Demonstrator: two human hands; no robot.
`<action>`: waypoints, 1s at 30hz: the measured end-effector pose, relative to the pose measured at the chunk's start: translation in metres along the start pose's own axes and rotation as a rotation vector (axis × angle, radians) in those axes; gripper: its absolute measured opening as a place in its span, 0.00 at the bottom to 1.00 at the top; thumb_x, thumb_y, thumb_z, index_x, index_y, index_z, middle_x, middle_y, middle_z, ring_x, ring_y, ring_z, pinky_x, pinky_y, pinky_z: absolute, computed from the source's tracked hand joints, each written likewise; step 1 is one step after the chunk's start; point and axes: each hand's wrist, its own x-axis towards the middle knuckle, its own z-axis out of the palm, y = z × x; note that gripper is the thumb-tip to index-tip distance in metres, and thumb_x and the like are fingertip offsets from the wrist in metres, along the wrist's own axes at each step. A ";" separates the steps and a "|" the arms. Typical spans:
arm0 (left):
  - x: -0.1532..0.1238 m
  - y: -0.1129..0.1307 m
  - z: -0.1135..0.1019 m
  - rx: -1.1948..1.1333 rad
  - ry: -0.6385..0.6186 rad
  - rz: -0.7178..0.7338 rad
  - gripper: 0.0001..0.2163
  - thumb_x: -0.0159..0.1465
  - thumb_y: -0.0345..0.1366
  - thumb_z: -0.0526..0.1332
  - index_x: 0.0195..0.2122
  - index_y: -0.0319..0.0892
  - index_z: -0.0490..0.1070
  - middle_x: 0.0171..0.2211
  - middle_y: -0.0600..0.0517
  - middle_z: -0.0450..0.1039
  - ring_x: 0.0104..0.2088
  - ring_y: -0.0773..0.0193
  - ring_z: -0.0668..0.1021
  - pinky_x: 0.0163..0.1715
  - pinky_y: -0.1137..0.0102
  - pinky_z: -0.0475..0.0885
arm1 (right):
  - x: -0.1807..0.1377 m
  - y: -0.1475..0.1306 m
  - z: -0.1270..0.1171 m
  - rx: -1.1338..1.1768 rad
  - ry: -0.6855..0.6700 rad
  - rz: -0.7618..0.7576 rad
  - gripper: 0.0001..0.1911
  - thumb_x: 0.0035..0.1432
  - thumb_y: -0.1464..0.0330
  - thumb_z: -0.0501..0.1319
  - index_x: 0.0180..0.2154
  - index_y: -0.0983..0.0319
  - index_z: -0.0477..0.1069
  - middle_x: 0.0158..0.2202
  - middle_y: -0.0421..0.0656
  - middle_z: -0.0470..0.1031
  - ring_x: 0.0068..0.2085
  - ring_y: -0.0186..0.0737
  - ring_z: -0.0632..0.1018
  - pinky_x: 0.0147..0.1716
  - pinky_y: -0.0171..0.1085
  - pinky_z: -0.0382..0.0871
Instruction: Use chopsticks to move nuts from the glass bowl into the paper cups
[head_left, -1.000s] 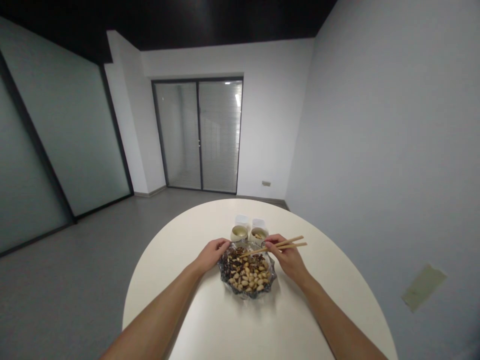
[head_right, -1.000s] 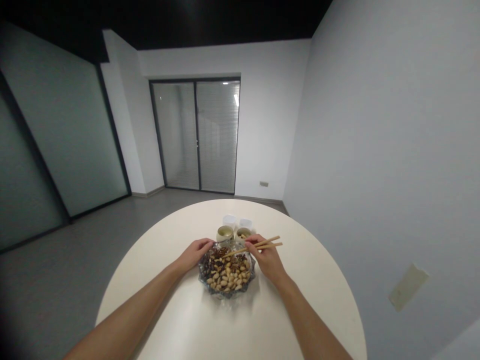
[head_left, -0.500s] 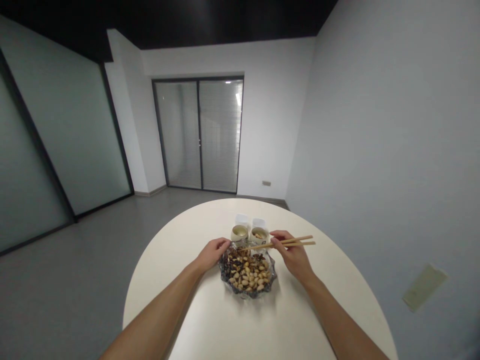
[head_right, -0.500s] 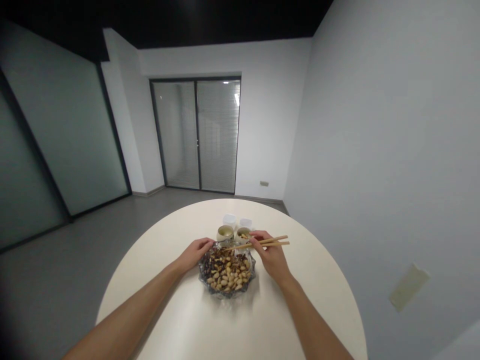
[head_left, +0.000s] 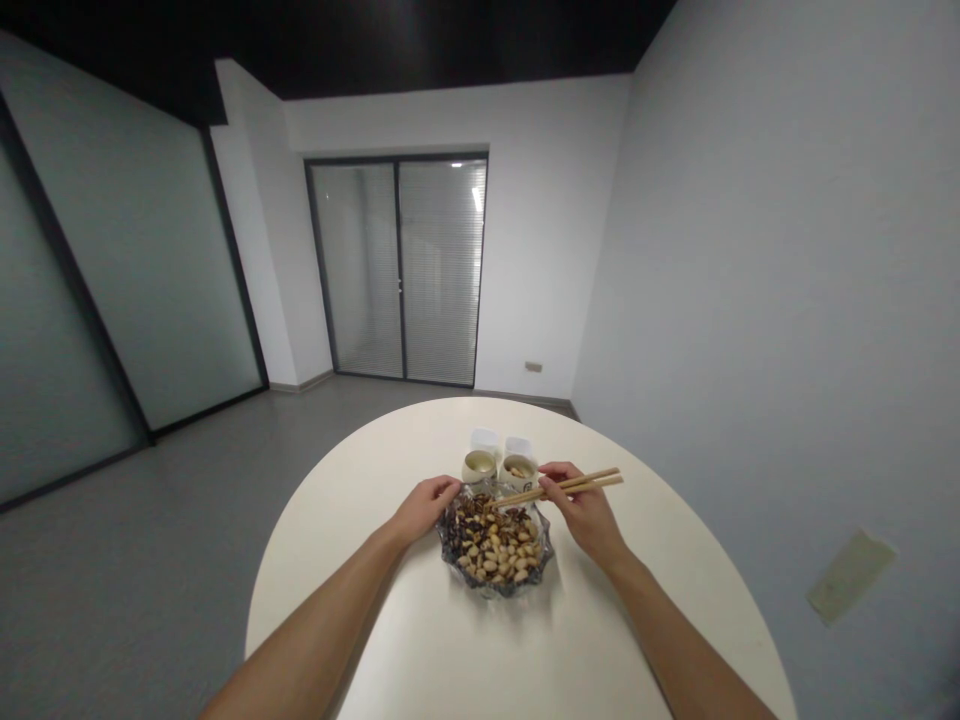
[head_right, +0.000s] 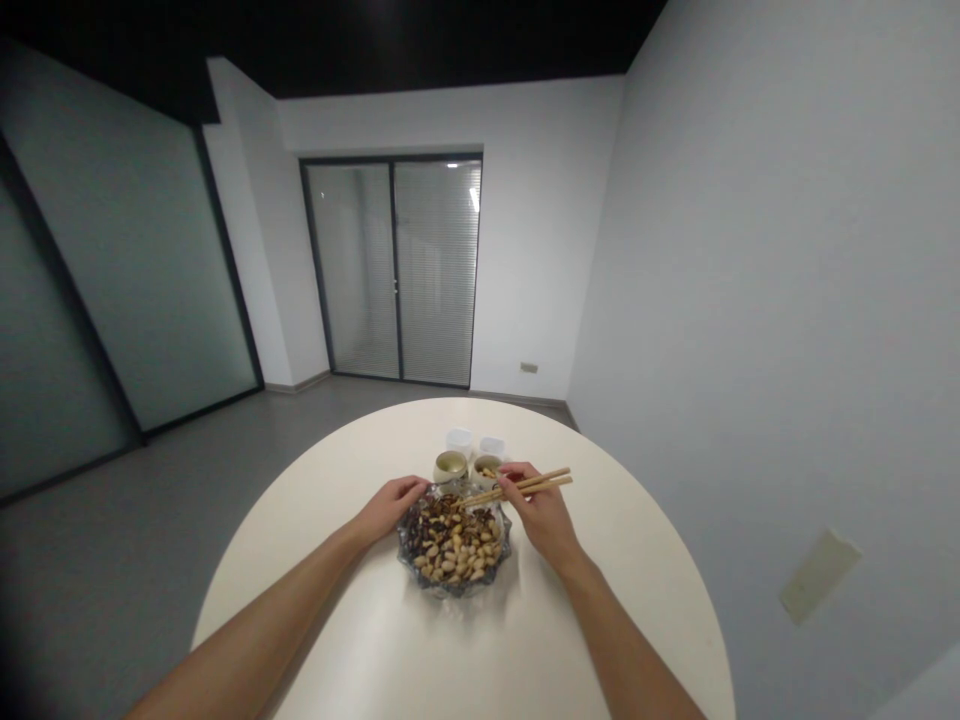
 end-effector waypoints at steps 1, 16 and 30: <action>0.000 0.000 0.000 -0.002 0.000 0.002 0.21 0.66 0.51 0.54 0.40 0.39 0.78 0.38 0.47 0.80 0.40 0.55 0.78 0.41 0.66 0.70 | 0.000 -0.001 0.000 -0.015 -0.003 -0.002 0.14 0.61 0.56 0.60 0.41 0.59 0.73 0.35 0.44 0.78 0.35 0.43 0.79 0.35 0.40 0.75; 0.000 0.000 0.000 0.001 0.007 0.002 0.20 0.65 0.51 0.54 0.40 0.39 0.78 0.38 0.47 0.81 0.41 0.55 0.78 0.43 0.66 0.70 | -0.003 -0.007 0.000 -0.099 -0.022 -0.038 0.11 0.62 0.59 0.60 0.40 0.58 0.74 0.36 0.43 0.79 0.36 0.43 0.79 0.37 0.39 0.74; -0.001 0.000 0.000 -0.002 0.011 0.012 0.22 0.65 0.53 0.54 0.40 0.40 0.78 0.38 0.48 0.81 0.40 0.55 0.78 0.42 0.66 0.70 | -0.002 -0.007 -0.004 -0.051 0.037 -0.015 0.13 0.62 0.57 0.61 0.40 0.59 0.75 0.33 0.44 0.79 0.34 0.43 0.79 0.34 0.39 0.74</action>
